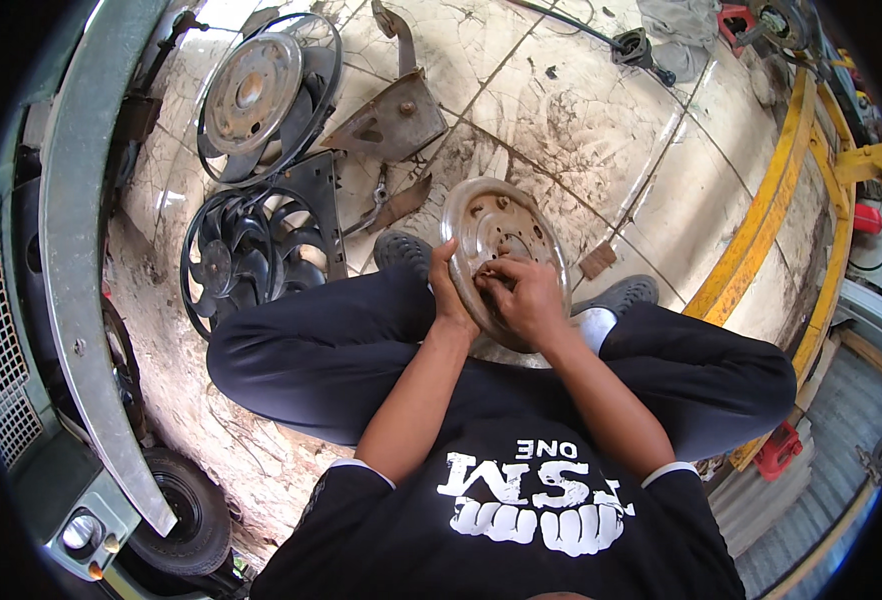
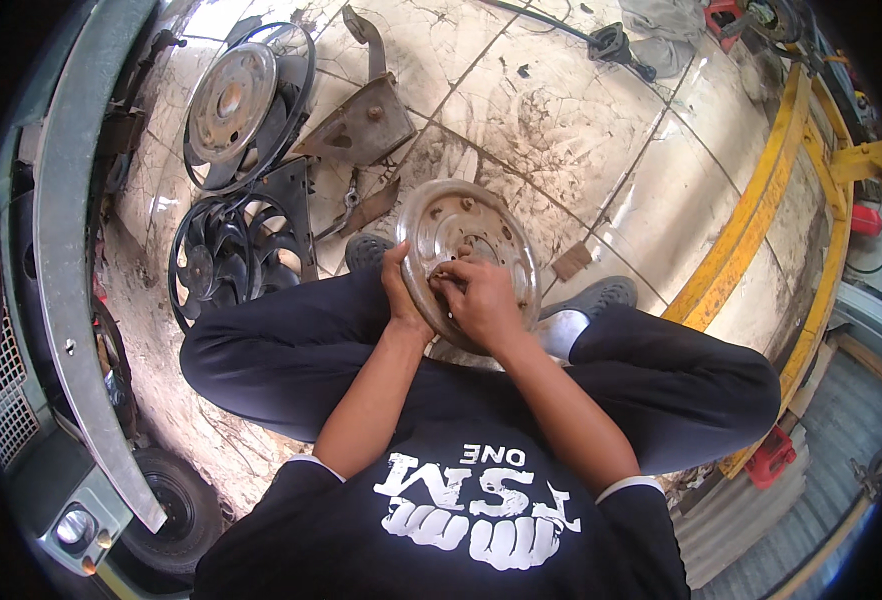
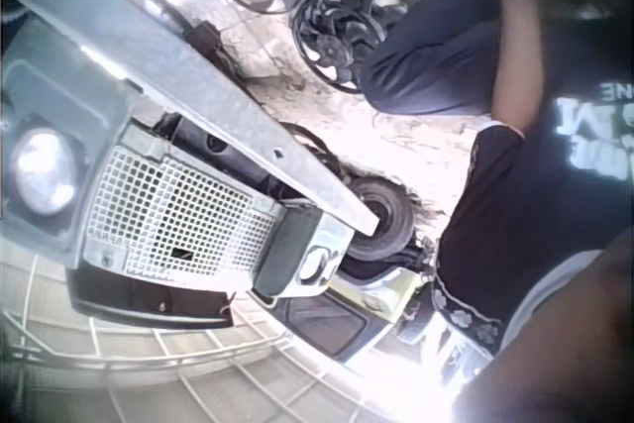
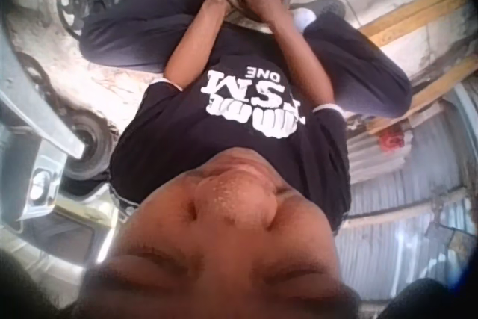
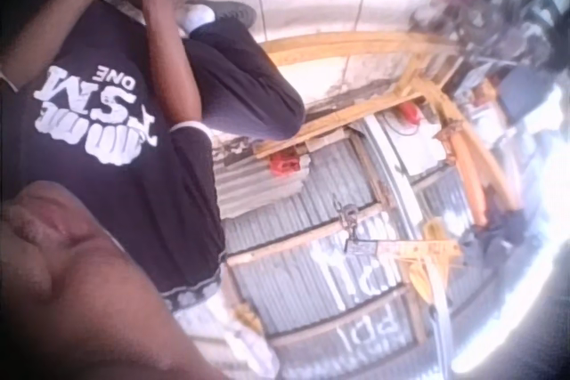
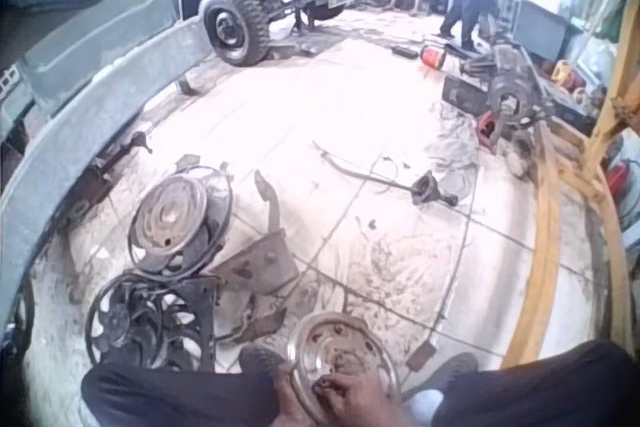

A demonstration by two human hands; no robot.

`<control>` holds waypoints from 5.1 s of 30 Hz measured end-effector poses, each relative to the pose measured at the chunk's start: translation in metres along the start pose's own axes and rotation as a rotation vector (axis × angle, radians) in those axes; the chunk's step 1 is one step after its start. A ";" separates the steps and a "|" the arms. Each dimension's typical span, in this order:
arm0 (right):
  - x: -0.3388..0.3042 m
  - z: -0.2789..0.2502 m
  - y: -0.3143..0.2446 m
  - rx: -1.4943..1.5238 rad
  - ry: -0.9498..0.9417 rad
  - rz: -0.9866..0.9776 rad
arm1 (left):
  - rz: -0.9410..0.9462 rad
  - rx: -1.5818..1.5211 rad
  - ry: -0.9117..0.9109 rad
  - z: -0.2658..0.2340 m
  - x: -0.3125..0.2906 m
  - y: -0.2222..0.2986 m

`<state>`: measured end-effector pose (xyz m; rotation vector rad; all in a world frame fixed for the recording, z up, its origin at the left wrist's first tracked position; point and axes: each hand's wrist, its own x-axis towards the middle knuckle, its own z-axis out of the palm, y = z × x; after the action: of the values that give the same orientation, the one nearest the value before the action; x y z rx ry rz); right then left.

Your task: The person sits on the floor and scrubs a brake drum with a small abrasive tool, rotating it to clean different areas. The person repeatedly wipes the surface and edges of the drum, focusing on removing rust and grime.

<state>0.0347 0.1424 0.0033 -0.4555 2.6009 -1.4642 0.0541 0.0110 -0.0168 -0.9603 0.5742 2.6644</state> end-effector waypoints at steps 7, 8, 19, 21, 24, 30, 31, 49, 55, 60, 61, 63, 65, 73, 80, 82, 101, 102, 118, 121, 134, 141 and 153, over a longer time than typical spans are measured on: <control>0.019 0.001 -0.002 0.096 -0.143 0.295 | 0.003 -0.053 0.142 0.000 0.002 -0.003; 0.011 0.003 -0.006 0.104 -0.134 0.269 | -0.009 -0.034 0.102 -0.007 0.003 0.000; -0.001 0.003 -0.001 0.157 -0.239 0.480 | -0.046 0.009 0.093 -0.001 0.005 0.002; 0.022 0.001 0.000 0.127 -0.195 0.491 | -0.060 -0.016 0.191 0.008 0.003 0.001; 0.026 0.002 0.004 0.154 -0.197 0.491 | -0.085 -0.045 0.238 -0.001 0.007 0.003; 0.005 -0.006 -0.005 0.260 -0.300 0.557 | -0.053 0.019 0.059 -0.011 0.018 0.007; 0.008 -0.005 -0.004 0.248 -0.205 0.515 | -0.083 0.004 0.108 -0.002 0.020 0.009; 0.000 -0.063 0.006 0.338 -0.143 0.494 | -0.006 0.043 0.129 0.069 0.023 -0.028; -0.004 -0.079 0.002 0.296 -0.177 0.591 | 0.003 0.081 0.081 0.044 0.033 -0.044; 0.004 -0.054 0.014 0.352 -0.107 0.536 | -0.035 0.051 0.073 0.062 0.023 -0.022; 0.008 -0.051 0.016 0.354 -0.082 0.552 | -0.051 0.035 0.062 0.075 0.014 -0.016; 0.018 -0.037 0.021 0.257 -0.013 0.495 | -0.058 0.041 0.034 0.079 0.015 -0.008; 0.005 -0.038 0.023 0.165 -0.048 0.522 | 0.000 0.102 0.108 0.076 0.017 -0.014; 0.017 -0.039 0.021 0.257 -0.087 0.625 | -0.070 0.087 0.042 0.058 0.030 -0.008; 0.010 -0.016 0.008 0.188 -0.108 0.635 | -0.086 0.060 0.076 0.052 0.013 0.016; 0.009 -0.009 0.009 0.153 -0.105 0.606 | -0.101 0.042 0.081 0.058 0.012 0.026; 0.037 0.021 0.013 0.215 0.056 0.583 | -0.066 -0.119 0.013 0.007 0.047 0.026; 0.038 0.022 0.013 0.179 0.087 0.563 | -0.074 -0.105 0.028 0.009 0.046 0.025; 0.035 0.037 0.012 0.040 0.086 0.503 | -0.043 -0.182 0.017 -0.017 0.048 0.013; 0.023 0.039 0.005 0.144 0.036 0.508 | -0.141 -0.166 -0.037 -0.016 0.040 0.027; 0.028 0.037 -0.002 0.044 -0.010 0.532 | -0.094 -0.255 -0.095 -0.011 0.040 0.021; 0.025 0.034 -0.002 0.117 0.014 0.591 | -0.058 -0.236 -0.060 -0.010 0.042 0.019; 0.001 0.033 0.014 0.008 -0.017 0.516 | -0.114 -0.122 -0.112 -0.029 0.044 0.013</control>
<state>0.0397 0.1222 -0.0255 0.1969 2.4366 -1.2774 0.0325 -0.0096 -0.0627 -0.8420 0.3258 2.6549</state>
